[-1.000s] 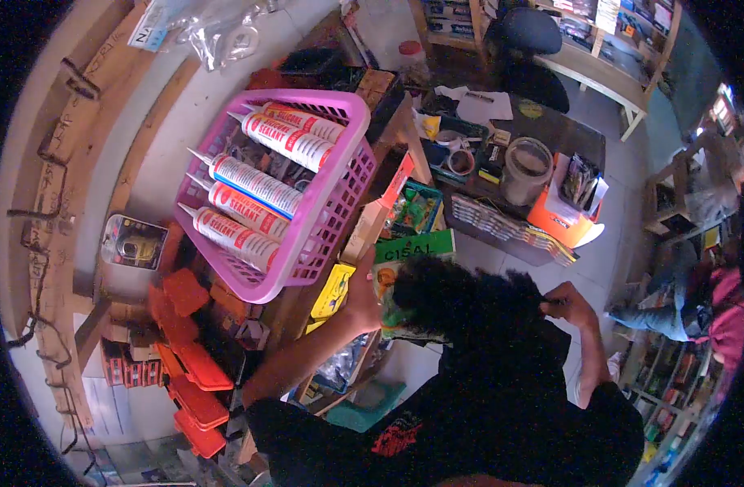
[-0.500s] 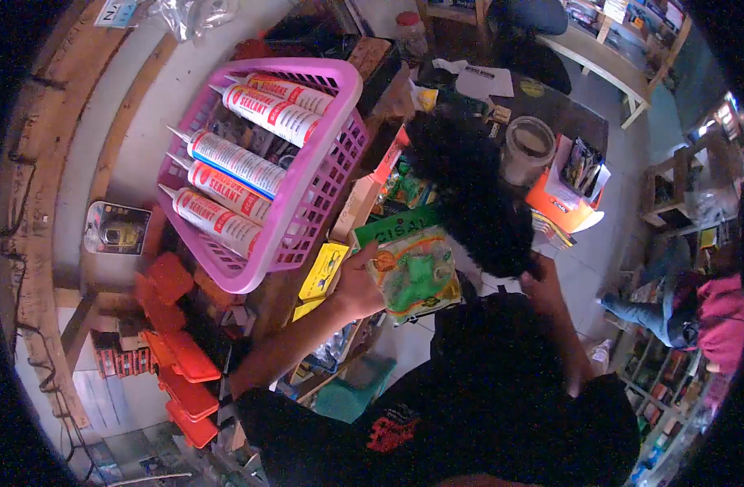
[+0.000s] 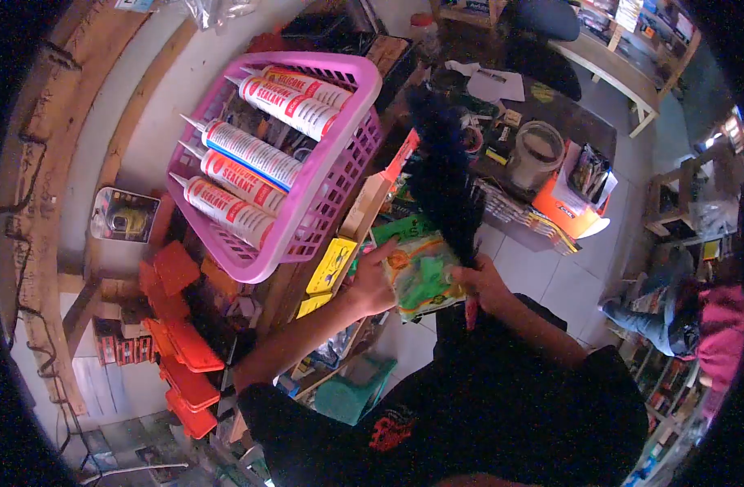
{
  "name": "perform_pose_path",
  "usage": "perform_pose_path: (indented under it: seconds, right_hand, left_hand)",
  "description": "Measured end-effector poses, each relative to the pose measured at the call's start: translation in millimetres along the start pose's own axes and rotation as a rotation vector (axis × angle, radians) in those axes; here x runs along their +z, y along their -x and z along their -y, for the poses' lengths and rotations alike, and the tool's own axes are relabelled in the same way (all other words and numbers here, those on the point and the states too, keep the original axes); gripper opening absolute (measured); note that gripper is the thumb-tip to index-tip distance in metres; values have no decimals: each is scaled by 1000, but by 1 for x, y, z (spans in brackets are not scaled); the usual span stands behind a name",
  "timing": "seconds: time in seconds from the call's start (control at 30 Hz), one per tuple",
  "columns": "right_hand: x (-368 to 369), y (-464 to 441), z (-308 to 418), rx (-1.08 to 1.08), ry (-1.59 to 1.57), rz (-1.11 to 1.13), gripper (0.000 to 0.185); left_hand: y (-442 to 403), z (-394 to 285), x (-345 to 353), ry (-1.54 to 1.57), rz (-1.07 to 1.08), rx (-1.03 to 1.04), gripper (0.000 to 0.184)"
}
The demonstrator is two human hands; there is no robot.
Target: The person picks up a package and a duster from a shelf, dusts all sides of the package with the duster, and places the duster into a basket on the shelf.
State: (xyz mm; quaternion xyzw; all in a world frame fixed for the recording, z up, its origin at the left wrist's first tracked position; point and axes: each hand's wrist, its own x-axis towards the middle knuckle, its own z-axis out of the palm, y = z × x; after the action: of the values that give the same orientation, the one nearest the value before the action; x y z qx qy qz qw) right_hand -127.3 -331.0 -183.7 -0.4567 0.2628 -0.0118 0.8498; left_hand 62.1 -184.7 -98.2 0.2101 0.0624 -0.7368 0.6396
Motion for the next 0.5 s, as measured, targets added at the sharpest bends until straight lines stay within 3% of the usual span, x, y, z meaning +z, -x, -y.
perform_pose_path:
  seconds: [0.1, 0.23, 0.33, 0.4, 0.5]
  right_hand:
    - [6, -5, -6, -137, -138, 19, 63]
    - [14, -1, 13, -138, -130, -59, 66]
    - [28, 5, 44, -242, -20, -226, 47]
    - [43, 16, 77, -311, 51, -303, 37]
    - [58, 23, 98, -378, 128, -335, 33]
  left_hand:
    - [-1, 2, 8, -94, -55, 28, 61]
    - [-7, -3, -1, -209, -58, 37, 64]
    - [-12, -3, 6, -324, -118, 135, 62]
    - [-13, -2, -6, -630, -128, 201, 69]
    - [-14, -2, -37, -681, -235, 166, 80]
